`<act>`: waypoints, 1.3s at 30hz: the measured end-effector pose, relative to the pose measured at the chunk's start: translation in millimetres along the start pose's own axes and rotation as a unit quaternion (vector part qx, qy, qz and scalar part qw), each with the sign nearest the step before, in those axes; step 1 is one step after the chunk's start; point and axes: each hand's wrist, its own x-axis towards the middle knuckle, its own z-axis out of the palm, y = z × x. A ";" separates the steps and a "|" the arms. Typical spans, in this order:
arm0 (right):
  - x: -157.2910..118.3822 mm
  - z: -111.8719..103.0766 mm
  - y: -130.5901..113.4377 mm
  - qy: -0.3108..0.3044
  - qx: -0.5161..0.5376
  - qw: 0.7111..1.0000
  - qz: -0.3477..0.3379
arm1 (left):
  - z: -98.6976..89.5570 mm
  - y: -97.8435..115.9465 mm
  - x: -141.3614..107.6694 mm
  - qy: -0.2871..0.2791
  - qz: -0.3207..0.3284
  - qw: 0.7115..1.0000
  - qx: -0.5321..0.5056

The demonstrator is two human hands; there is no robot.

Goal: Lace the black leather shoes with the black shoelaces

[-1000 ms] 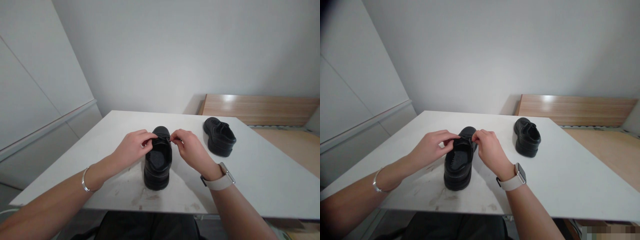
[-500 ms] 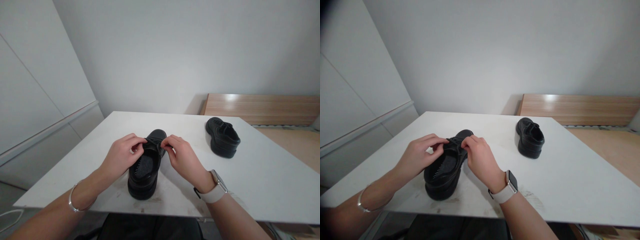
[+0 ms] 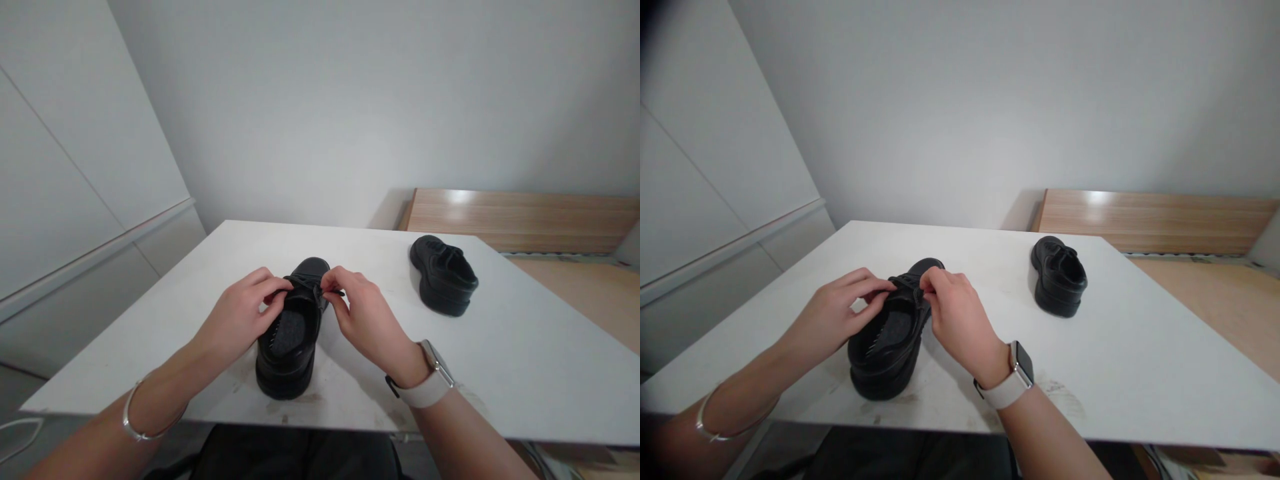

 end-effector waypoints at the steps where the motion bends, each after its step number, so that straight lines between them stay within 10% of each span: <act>1: 0.2 0.4 -2.1 -0.001 -0.015 1.000 -0.010 | 0.7 0.0 -0.6 0.001 -0.001 1.000 0.001; 8: 1.9 3.1 -9.2 0.019 -0.158 0.987 -0.020 | 0.7 2.7 -2.8 0.007 -0.005 1.000 0.008; 28: 17.8 0.1 -64.0 -0.174 -0.310 0.933 0.054 | -1.4 13.4 1.3 -0.010 0.003 1.000 0.000; 34: 17.7 -5.7 -52.3 -0.006 -0.183 0.983 -0.005 | -12.4 27.0 12.5 0.126 0.045 0.986 -0.099; 39: 16.8 -12.2 -51.7 0.151 0.066 0.986 -0.029 | -13.8 32.8 23.2 0.122 -0.040 0.940 -0.316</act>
